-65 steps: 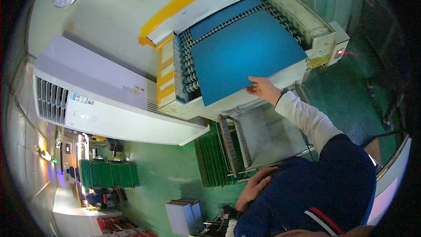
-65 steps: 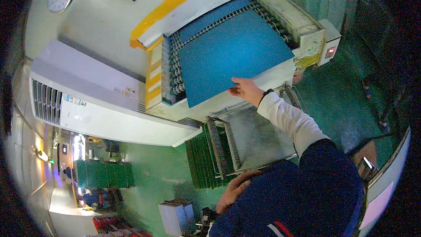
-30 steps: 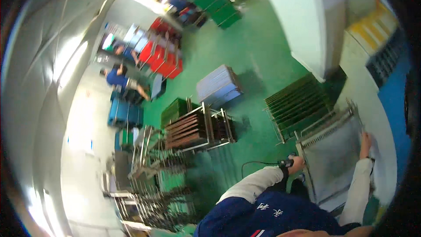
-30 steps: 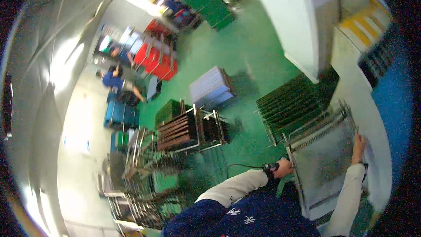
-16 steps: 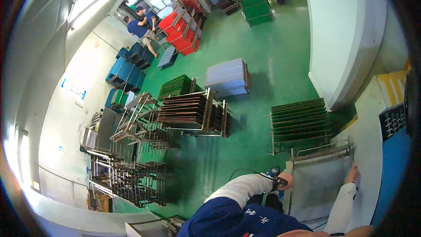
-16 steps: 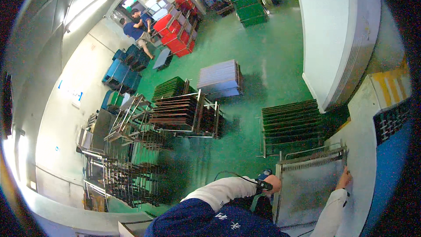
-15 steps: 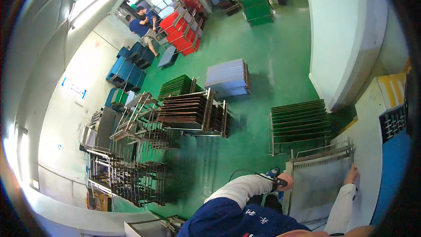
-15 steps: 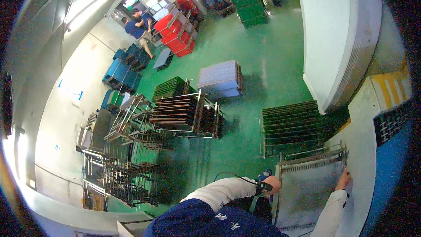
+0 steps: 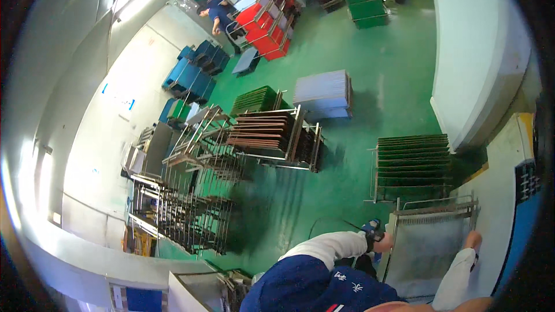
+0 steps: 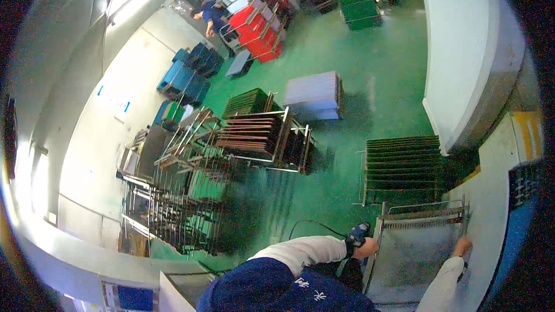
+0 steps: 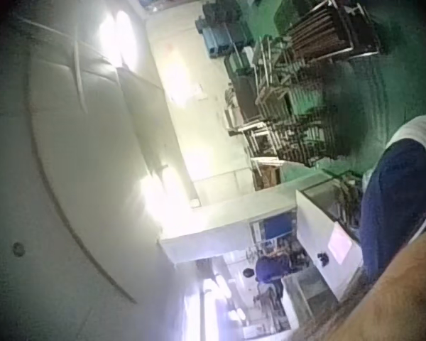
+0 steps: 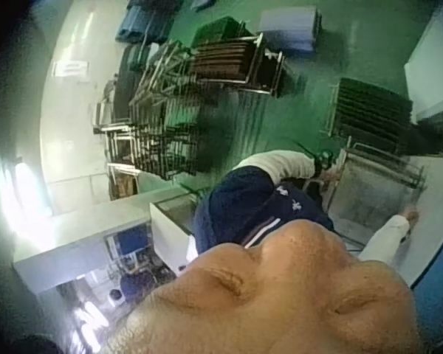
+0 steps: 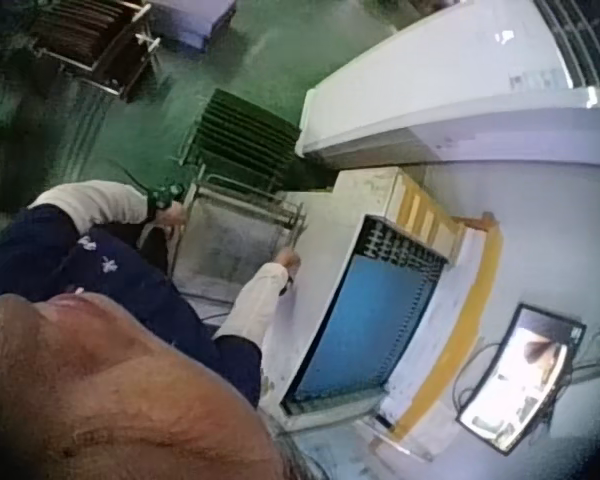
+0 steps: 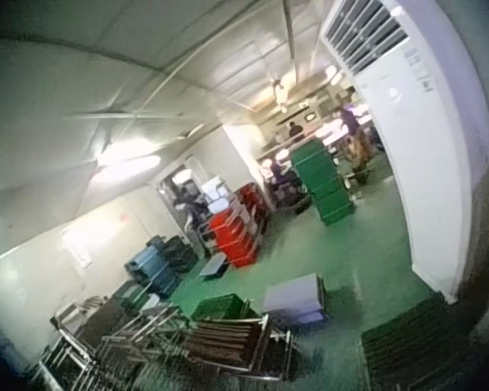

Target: Picking up metal or circuit board sheets from a machine output and loading them into a vertical storage rack.

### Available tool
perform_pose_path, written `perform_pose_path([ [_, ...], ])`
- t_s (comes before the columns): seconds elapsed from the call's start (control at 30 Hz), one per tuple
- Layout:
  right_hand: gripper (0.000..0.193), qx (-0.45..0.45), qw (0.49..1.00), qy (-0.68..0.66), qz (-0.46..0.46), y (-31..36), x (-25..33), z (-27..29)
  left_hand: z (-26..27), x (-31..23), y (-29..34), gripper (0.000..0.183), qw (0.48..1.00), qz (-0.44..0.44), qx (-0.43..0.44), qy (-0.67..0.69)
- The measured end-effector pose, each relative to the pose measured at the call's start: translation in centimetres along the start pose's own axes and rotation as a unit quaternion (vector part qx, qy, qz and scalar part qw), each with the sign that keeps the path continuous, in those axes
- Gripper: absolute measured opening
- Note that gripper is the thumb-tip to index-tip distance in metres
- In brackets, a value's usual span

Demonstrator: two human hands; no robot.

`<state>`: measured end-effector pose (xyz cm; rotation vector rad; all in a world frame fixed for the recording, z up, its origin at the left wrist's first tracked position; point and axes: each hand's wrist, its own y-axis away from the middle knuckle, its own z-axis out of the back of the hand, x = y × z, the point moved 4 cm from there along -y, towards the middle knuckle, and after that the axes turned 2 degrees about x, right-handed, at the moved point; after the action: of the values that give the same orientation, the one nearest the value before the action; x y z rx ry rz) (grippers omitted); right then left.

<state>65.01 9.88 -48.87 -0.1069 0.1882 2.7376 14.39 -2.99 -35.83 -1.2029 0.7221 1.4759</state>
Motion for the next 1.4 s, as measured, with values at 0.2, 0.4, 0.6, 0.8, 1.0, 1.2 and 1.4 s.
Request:
perform_pose_path([
  [0.2, 0.024, -0.015, 0.978, 0.197, 0.068, 0.9, -5.9, -2.5, 0.9, -2.4, 1.6, 0.023, 0.874, 0.462, -0.11, -0.104],
  [0.4, 0.042, 0.1, 0.96, -0.244, -0.093, 3.0, -0.4, 3.4, 0.2, -3.2, 3.6, 0.028, 0.819, 0.549, -0.143, -0.089],
  [0.6, 0.033, 0.106, 0.94, -0.324, -0.022, 5.4, -0.6, 6.3, 2.8, -8.3, 3.4, 0.034, 0.887, 0.441, -0.069, -0.117],
  [0.8, 0.028, 0.092, 0.884, -0.451, 0.083, 6.6, 1.7, 10.0, 3.2, -8.5, 3.0, 0.024, 0.861, 0.484, 0.085, -0.128],
  [1.0, 0.027, 0.043, 0.909, -0.408, 0.07, 4.4, 0.4, 7.2, 2.2, -5.3, 2.9, 0.02, 0.869, 0.464, 0.055, -0.161],
  [1.2, 0.022, 0.024, 0.894, -0.446, -0.024, 3.7, -2.7, 4.0, 9.2, -9.5, -0.9, 0.018, 0.887, 0.338, -0.264, -0.17],
  [1.4, 0.018, -0.001, 0.895, -0.445, 0.022, 5.4, 2.2, 9.6, 13.7, -12.3, -3.9, 0.044, 0.85, 0.327, -0.326, -0.254],
])
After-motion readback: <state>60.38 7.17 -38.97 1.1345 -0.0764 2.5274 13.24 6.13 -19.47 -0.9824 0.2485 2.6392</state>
